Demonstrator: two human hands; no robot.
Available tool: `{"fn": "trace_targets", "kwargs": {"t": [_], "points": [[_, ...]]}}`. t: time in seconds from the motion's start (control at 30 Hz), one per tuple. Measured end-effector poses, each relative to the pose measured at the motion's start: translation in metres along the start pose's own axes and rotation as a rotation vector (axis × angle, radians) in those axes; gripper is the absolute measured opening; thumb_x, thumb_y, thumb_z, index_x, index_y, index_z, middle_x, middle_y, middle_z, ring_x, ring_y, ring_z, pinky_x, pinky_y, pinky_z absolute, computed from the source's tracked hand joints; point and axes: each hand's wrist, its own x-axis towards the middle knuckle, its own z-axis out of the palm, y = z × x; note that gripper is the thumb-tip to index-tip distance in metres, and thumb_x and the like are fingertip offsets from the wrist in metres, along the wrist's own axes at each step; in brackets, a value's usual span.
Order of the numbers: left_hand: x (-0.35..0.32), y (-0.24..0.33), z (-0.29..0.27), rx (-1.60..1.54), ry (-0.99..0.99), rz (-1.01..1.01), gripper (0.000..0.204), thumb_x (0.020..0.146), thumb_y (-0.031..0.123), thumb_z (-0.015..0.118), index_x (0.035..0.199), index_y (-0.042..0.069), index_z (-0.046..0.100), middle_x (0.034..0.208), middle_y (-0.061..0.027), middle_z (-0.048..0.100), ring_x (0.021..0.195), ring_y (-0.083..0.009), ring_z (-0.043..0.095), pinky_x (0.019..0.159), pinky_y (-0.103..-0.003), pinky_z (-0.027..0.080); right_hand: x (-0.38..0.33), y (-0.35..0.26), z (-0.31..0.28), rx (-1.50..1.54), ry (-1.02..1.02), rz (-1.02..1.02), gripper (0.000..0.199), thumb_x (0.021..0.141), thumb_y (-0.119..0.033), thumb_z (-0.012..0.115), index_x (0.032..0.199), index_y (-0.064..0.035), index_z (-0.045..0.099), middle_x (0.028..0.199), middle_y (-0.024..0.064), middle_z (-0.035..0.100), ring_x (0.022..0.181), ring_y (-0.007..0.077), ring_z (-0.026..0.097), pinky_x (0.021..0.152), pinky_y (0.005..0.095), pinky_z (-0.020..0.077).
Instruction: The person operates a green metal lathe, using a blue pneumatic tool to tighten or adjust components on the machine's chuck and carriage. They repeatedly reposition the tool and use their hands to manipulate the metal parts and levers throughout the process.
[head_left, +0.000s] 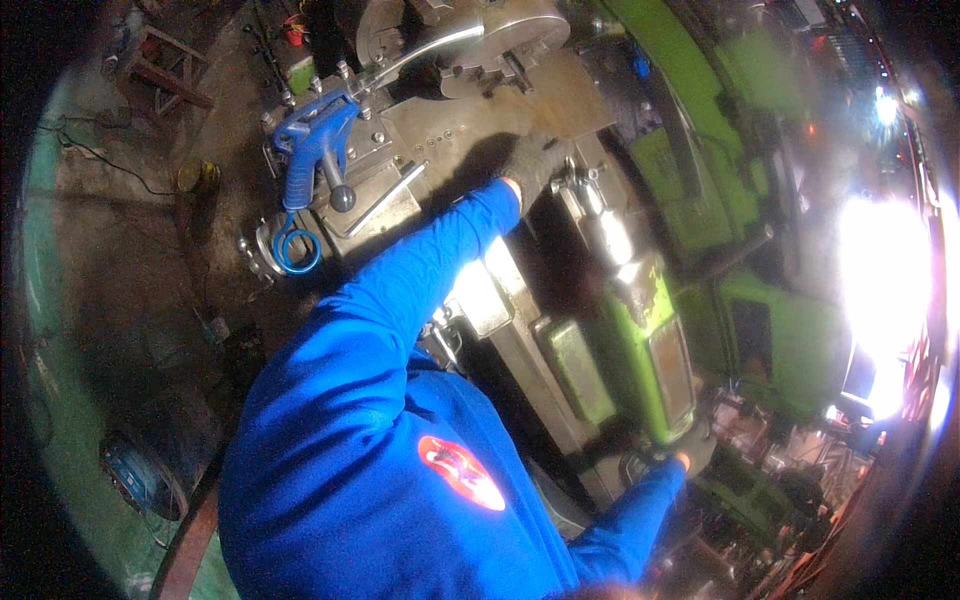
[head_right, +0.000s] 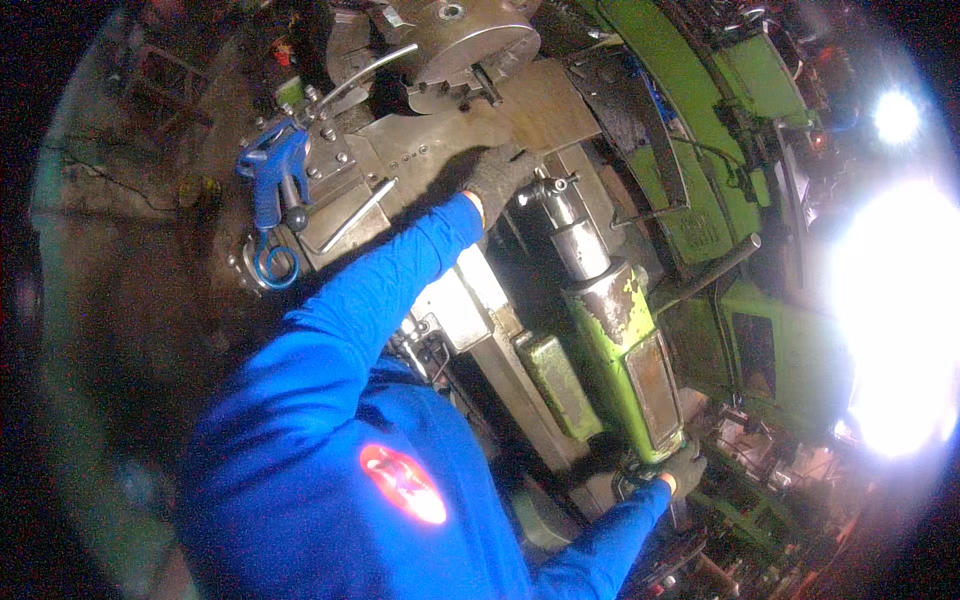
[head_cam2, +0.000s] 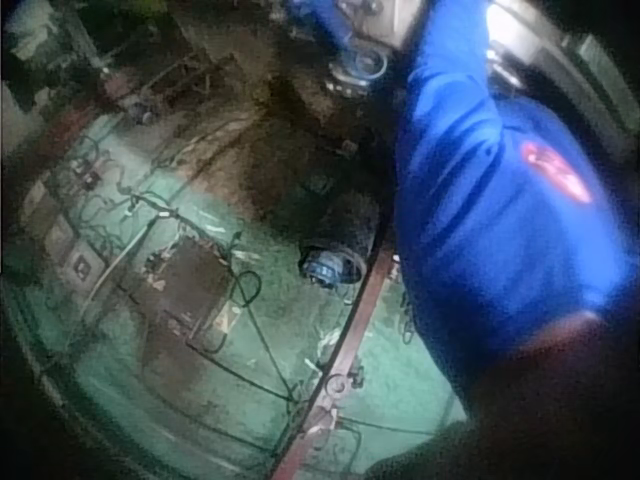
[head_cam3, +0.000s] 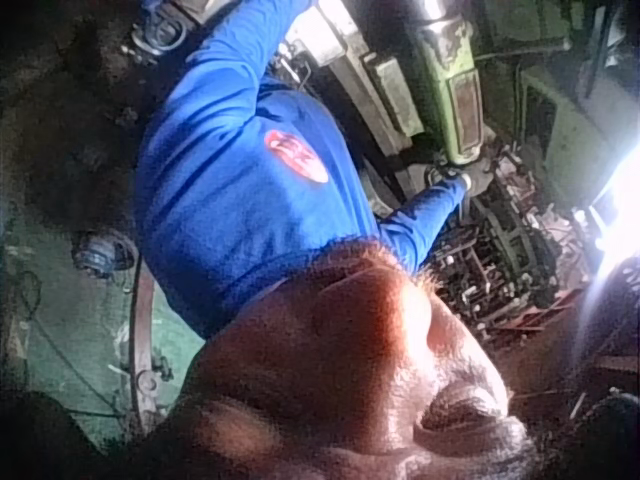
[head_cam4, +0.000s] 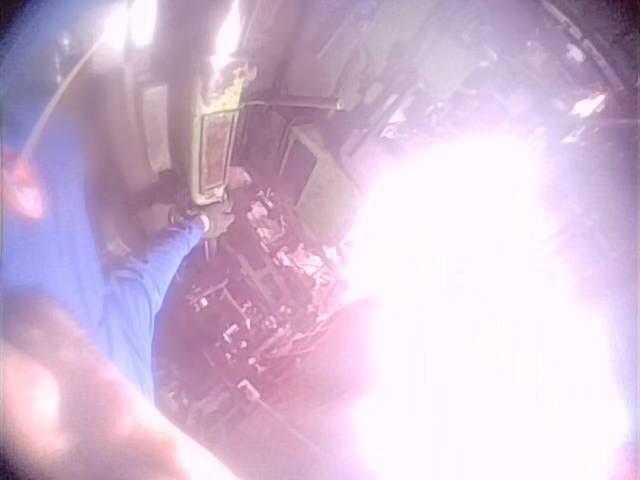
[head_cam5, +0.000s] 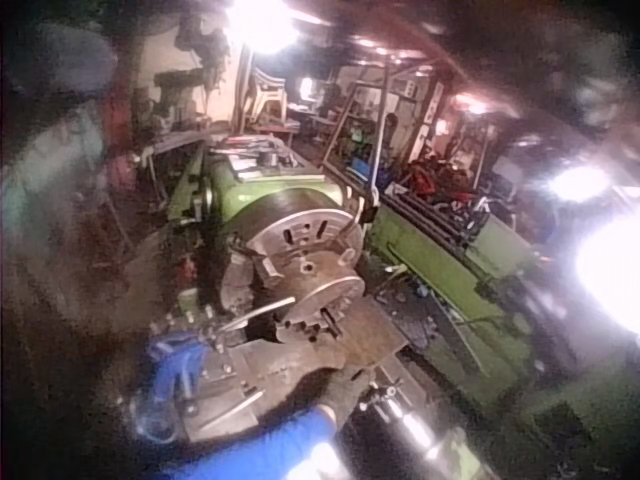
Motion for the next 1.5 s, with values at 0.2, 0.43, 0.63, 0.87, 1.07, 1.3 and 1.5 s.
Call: {"fn": "trace_targets", "kwargs": {"t": [0.2,0.43,0.63,0.87,1.07,1.3,1.5], "points": [[-0.009,0.018,0.005,-0.391,0.119,-0.396,0.046,0.099,0.048,0.059,0.116,0.006,0.068,0.114,-0.0075,0.070,0.098,-0.0231,0.065,0.090,-0.038,0.049,0.005,0.012,0.009,0.008,0.057,-0.014,0.081,0.089,-0.064,0.053,0.137,0.0004,0.056,0.136,0.0263,0.059,0.125,0.0442,0.057,0.104,0.0498,0.0455],[-0.026,0.031,-0.010,-0.435,0.067,-0.500,0.047,0.099,0.053,0.057,0.129,0.018,0.060,0.107,-0.0042,0.073,0.099,-0.0202,0.066,0.098,-0.045,0.040,0.004,0.014,0.006,0.036,0.031,-0.084,0.080,0.089,-0.065,0.054,0.139,-0.0031,0.056,0.137,0.0264,0.058,0.126,0.0446,0.057,0.105,0.0497,0.0448],[-0.013,0.021,0.000,-0.293,0.128,-0.378,0.041,0.093,0.043,0.067,0.119,0.010,0.067,0.100,-0.0065,0.072,0.093,-0.0193,0.065,0.090,-0.040,0.044,-0.033,-0.019,-0.034,0.100,-0.013,-0.084,0.076,0.088,-0.063,0.056,0.135,-0.0029,0.059,0.132,0.0273,0.062,0.121,0.0454,0.060,0.102,0.0505,0.0468],[0.043,-0.085,-0.008,0.176,0.087,0.057,0.037,0.093,0.036,0.065,0.111,0.004,0.070,0.101,-0.0116,0.071,0.085,-0.0237,0.065,0.078,-0.040,0.051,-0.022,-0.012,-0.011,0.178,0.085,-0.139,0.071,0.087,-0.057,0.057,0.130,-0.0008,0.060,0.129,0.0286,0.062,0.119,0.0467,0.061,0.101,0.0511,0.0474],[0.002,0.010,0.002,0.409,-0.064,-0.077,0.040,0.097,0.039,0.055,0.111,0.005,0.071,0.108,-0.0167,0.070,0.095,-0.0294,0.065,0.086,-0.038,0.049,-0.023,0.014,0.001,0.197,0.078,0.002,0.068,0.089,-0.058,0.054,0.126,-0.0004,0.062,0.125,0.0311,0.063,0.117,0.0487,0.060,0.099,0.0521,0.0474],[0.005,0.009,0.002,0.081,-0.116,-0.159,0.035,0.096,0.033,0.060,0.111,0.003,0.071,0.108,-0.0165,0.071,0.095,-0.0254,0.066,0.084,-0.038,0.050,-0.020,0.013,0.008,0.207,0.125,-0.030,0.072,0.089,-0.062,0.052,0.125,-0.0005,0.062,0.122,0.0315,0.064,0.113,0.0506,0.061,0.096,0.0547,0.0478],[-0.001,0.014,0.004,0.000,-0.087,-0.155,0.036,0.095,0.032,0.062,0.111,0.001,0.070,0.113,-0.0158,0.070,0.100,-0.0273,0.066,0.087,-0.037,0.050,-0.019,0.007,0.007,0.125,0.102,0.031,0.073,0.091,-0.063,0.049,0.128,-0.0017,0.061,0.125,0.0304,0.063,0.116,0.0498,0.060,0.099,0.0541,0.0465]]}}
